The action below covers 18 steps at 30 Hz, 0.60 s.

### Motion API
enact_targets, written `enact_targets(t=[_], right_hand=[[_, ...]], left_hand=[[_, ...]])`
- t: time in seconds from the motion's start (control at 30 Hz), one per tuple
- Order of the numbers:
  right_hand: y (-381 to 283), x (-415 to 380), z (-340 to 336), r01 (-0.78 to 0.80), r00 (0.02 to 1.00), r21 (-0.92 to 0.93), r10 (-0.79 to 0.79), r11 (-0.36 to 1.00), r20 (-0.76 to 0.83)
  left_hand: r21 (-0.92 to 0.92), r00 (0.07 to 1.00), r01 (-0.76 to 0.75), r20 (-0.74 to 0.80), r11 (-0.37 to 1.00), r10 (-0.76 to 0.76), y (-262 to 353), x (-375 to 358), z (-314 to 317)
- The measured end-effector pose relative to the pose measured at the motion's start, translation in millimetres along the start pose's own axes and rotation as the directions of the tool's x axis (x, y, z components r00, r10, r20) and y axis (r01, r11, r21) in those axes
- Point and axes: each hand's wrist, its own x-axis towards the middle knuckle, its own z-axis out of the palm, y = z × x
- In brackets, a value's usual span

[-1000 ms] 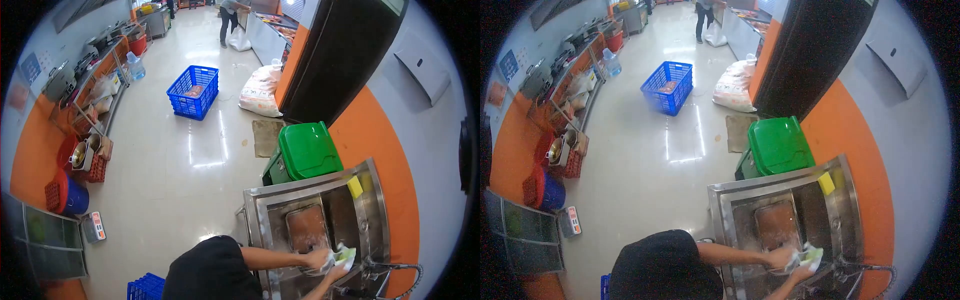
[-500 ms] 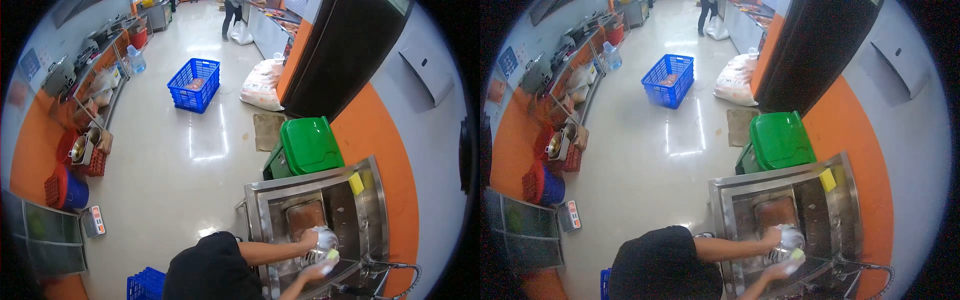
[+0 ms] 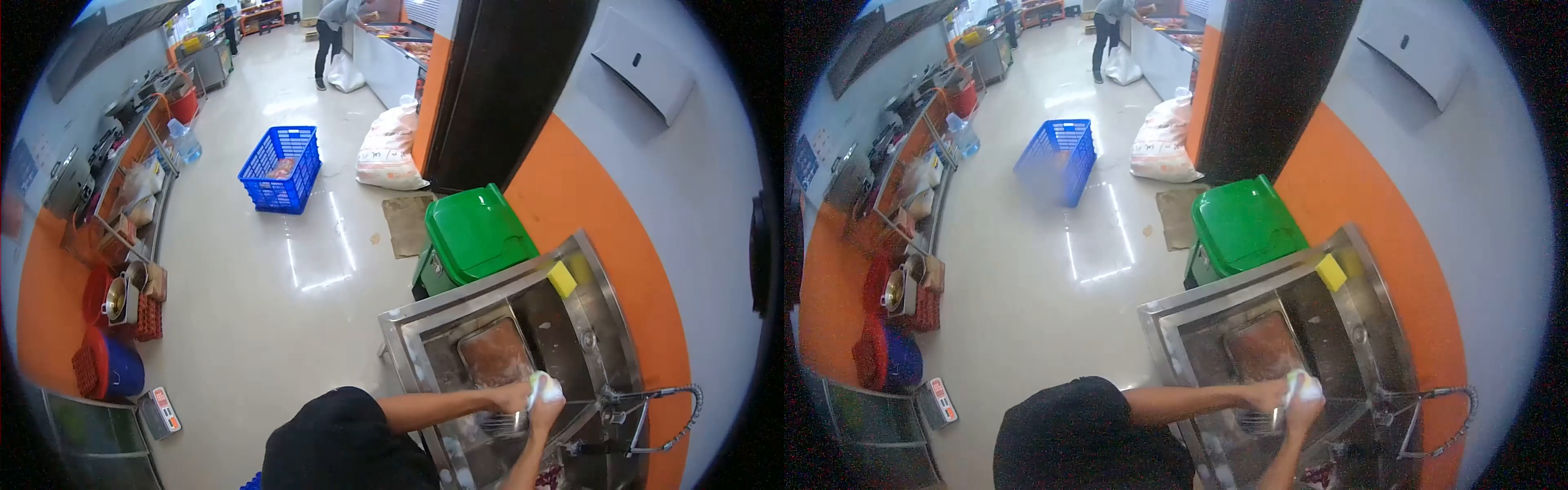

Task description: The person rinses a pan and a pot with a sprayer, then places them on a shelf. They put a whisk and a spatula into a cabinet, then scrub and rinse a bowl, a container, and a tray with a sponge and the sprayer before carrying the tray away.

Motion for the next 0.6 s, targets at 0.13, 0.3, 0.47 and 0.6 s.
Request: enact_targets(t=[0.13,0.3,0.47,0.6], right_hand=[[68,-6,-5,-0.162,0.959,0.433,0.245,0.887,-0.144],[17,-61,45,0.018,0.907,0.159,0.051,0.987,-0.418],[-4,0,-10,0.058,0.981,0.090,-0.040,0.994,-0.192],[63,-9,-29,-0.169,0.935,0.696,0.336,0.698,-0.110]], left_hand=[[-0.086,0.884,0.251,-0.387,0.964,-0.265,51,-7,-13],[-0.664,0.525,0.242,-0.524,0.708,-0.671,34,1,-14],[0.291,0.916,0.294,-0.359,0.910,-0.181,61,7,-24],[-0.654,0.700,0.203,-0.423,0.729,-0.575,81,7,-25]])
